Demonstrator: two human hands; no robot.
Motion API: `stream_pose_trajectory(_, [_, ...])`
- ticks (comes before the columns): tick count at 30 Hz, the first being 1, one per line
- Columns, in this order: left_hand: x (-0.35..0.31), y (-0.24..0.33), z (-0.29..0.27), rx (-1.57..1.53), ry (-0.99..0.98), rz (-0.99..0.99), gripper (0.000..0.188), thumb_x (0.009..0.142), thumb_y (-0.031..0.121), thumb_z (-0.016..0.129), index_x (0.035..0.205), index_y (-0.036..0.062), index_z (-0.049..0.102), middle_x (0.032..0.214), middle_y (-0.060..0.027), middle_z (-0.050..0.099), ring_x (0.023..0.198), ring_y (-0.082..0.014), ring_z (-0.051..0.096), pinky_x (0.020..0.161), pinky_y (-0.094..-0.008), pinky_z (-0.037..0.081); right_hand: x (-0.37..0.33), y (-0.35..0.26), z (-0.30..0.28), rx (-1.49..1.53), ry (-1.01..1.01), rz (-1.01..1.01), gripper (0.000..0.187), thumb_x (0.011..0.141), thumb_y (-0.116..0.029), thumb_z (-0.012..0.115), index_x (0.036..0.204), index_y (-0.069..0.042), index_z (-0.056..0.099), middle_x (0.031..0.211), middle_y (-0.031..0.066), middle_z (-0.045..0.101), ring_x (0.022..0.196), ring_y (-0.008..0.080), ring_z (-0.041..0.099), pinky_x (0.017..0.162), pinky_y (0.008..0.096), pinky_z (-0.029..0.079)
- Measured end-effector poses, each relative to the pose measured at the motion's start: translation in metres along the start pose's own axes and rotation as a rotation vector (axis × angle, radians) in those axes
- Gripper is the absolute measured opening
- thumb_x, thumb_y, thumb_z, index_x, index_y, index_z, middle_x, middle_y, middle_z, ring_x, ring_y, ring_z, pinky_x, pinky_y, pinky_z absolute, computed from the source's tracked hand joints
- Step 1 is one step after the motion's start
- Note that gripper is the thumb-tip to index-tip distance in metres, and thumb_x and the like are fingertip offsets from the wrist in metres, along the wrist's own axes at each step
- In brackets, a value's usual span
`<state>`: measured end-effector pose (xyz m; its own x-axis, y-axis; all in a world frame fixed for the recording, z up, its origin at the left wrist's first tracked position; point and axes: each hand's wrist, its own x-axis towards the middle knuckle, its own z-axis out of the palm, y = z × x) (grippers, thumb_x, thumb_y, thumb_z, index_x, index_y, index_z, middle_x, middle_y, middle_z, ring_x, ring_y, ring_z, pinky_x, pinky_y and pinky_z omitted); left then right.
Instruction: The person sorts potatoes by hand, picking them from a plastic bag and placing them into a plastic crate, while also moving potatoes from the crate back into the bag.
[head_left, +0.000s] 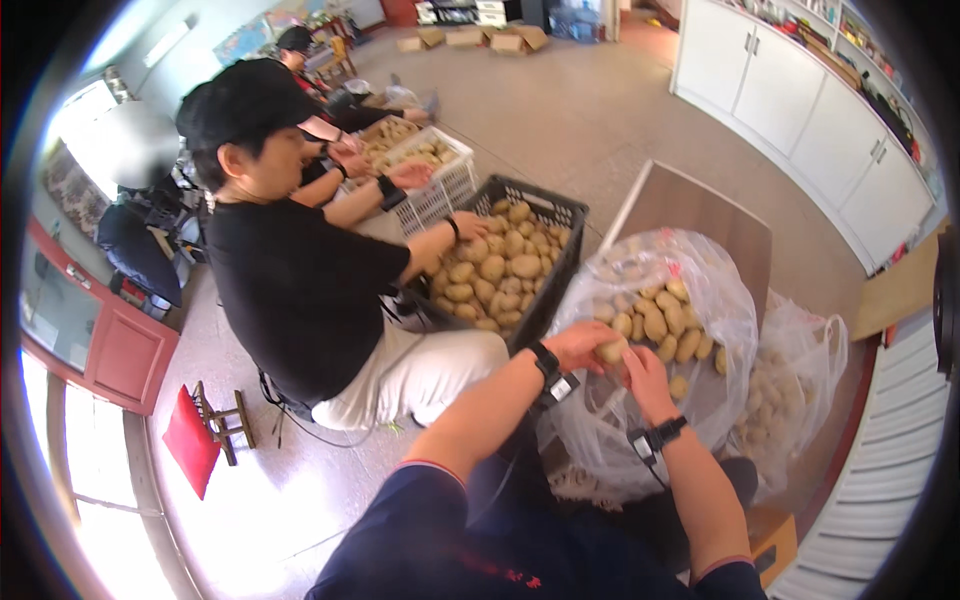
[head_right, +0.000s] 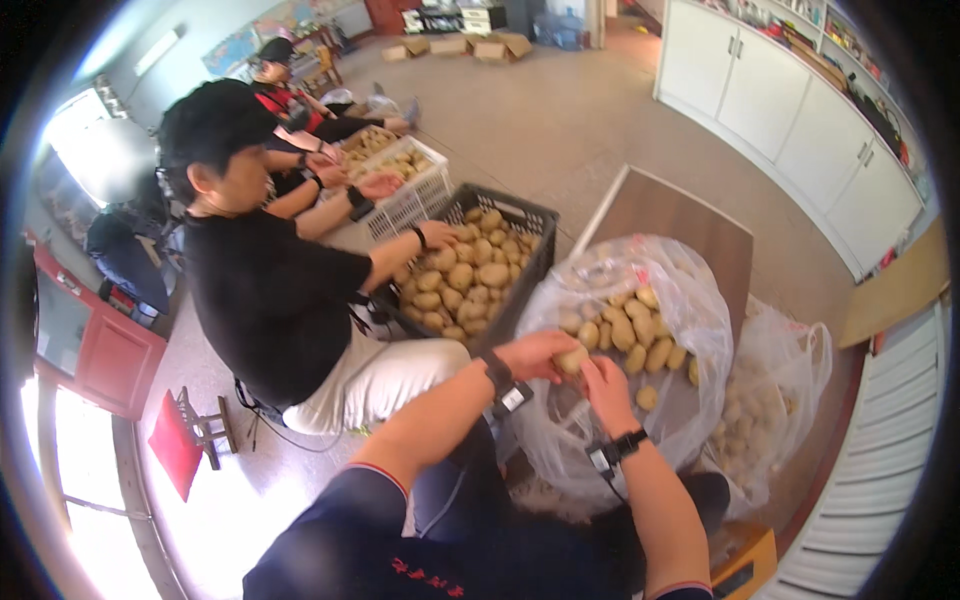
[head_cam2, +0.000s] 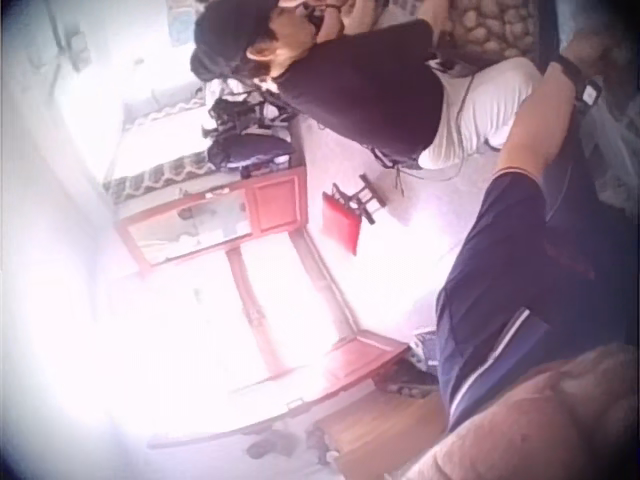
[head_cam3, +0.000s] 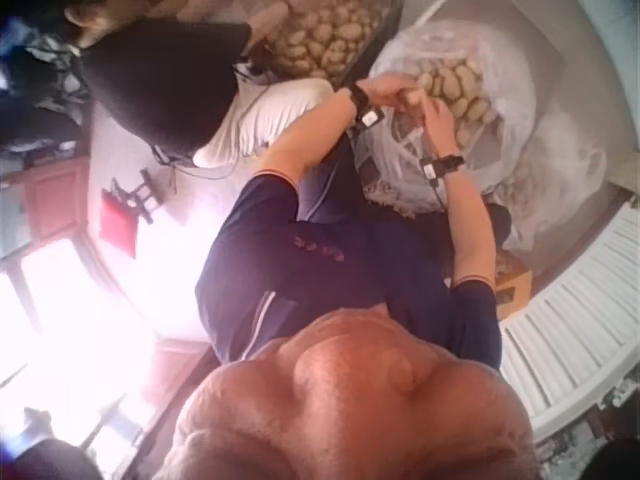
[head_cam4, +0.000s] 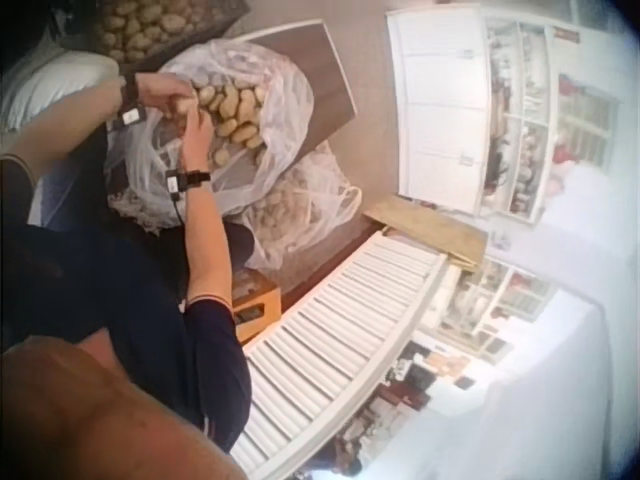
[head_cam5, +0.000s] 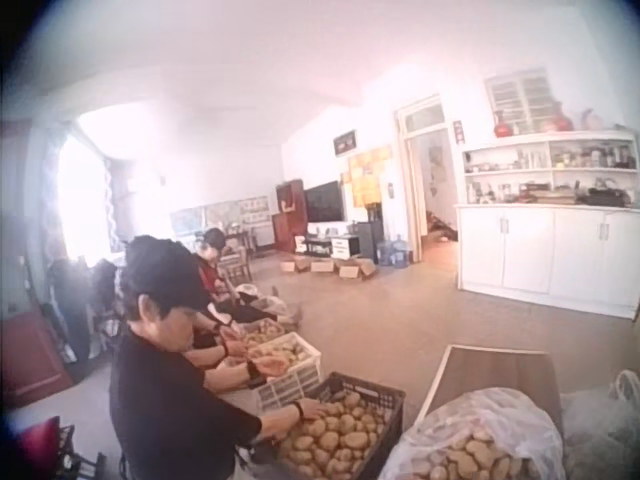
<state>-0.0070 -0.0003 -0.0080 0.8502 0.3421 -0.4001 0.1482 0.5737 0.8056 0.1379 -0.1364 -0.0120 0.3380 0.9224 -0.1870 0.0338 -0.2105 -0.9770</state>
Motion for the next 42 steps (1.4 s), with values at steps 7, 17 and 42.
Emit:
stream_pose_trajectory(7, [0.005, 0.015, -0.025, -0.294, 0.261, 0.122, 0.03, 0.098, 0.031, 0.051, 0.11, 0.0032, 0.055, 0.094, -0.0117, 0.064, 0.075, -0.0236, 0.066, 0.065, -0.0343, 0.057, -0.012, 0.042, -0.048, -0.708, 0.294, -0.398, 0.028, 0.086, -0.016, 0.066, 0.108, -0.001, 0.059, 0.099, 0.014, 0.061, 0.097, 0.03, 0.057, 0.086, 0.0412, 0.045])
stream_pose_trajectory(17, [-0.002, -0.006, -0.121, -0.557, 0.692, 0.291, 0.026, 0.097, 0.023, 0.052, 0.118, 0.0062, 0.053, 0.108, -0.0142, 0.059, 0.091, -0.0316, 0.061, 0.074, -0.0441, 0.057, -0.027, 0.081, -0.087, -1.112, 0.315, -0.158, 0.045, 0.074, -0.006, 0.066, 0.117, -0.006, 0.054, 0.123, 0.0155, 0.049, 0.108, 0.0384, 0.052, 0.092, 0.0465, 0.044])
stream_pose_trajectory(42, [0.018, 0.008, -0.065, -0.359, 0.739, 0.206, 0.034, 0.092, 0.025, 0.057, 0.122, 0.0098, 0.048, 0.117, -0.0094, 0.054, 0.093, -0.0258, 0.063, 0.068, -0.037, 0.054, 0.003, 0.019, -0.038, 0.166, 0.083, 0.156, 0.036, 0.088, -0.013, 0.058, 0.122, -0.001, 0.053, 0.089, 0.0048, 0.059, 0.063, 0.0121, 0.055, 0.052, 0.0261, 0.044])
